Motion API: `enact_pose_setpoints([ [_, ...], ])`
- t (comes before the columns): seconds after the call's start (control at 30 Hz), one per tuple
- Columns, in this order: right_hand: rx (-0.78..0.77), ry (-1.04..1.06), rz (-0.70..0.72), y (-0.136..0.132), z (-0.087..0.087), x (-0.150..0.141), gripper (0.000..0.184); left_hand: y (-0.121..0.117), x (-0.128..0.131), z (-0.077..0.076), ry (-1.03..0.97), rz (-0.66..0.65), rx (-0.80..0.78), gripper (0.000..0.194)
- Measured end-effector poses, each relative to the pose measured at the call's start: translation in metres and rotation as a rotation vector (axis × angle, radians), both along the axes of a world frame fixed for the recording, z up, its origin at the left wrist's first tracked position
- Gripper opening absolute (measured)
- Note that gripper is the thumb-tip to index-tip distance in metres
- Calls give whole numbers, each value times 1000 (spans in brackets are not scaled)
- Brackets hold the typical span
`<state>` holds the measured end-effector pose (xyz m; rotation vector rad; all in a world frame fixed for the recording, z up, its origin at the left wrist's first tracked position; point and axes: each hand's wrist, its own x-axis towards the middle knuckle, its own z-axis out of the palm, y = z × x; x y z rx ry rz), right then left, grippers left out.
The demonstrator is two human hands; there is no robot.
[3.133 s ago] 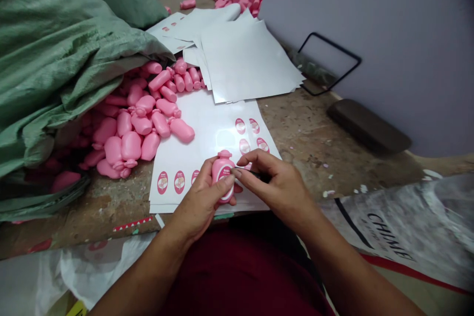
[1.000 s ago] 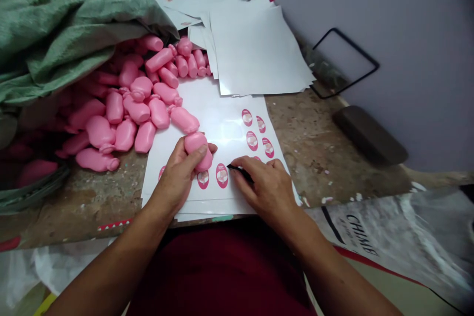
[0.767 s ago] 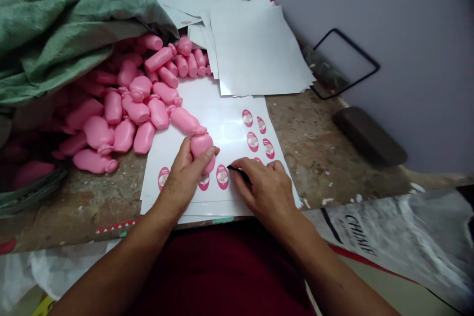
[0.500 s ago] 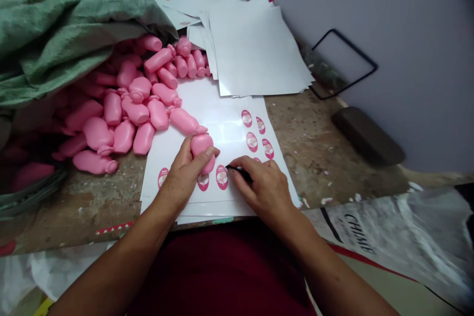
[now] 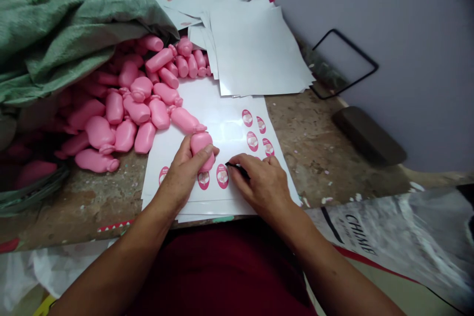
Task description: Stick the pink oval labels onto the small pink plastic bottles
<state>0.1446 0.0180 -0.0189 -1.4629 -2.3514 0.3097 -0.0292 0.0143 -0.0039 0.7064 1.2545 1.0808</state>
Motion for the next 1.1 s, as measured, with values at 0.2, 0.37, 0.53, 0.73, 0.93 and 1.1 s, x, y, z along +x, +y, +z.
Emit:
enact_pose_setpoints([
  [0.2, -194, 78, -8, 8, 9, 5, 16, 3, -2, 0, -39, 27, -8, 41],
  [0.37, -51, -21, -19, 4, 8, 5, 16, 4, -2, 0, -96, 66, -23, 36],
  [0.53, 2, -59, -1, 2, 5, 1, 18, 3, 0, 2, -92, 64, -25, 34],
  [0.73, -181, 34, -126, 11, 8, -3, 25, 4, 1, 2, -90, 71, -17, 30],
  [0.93, -585, 672, -193, 15, 32, 14, 32, 2, 2, 4, -56, 67, -24, 32],
  [1.1, -602, 737, -143, 8, 45, 13, 22, -7, 5, 16, -164, 11, -15, 47],
])
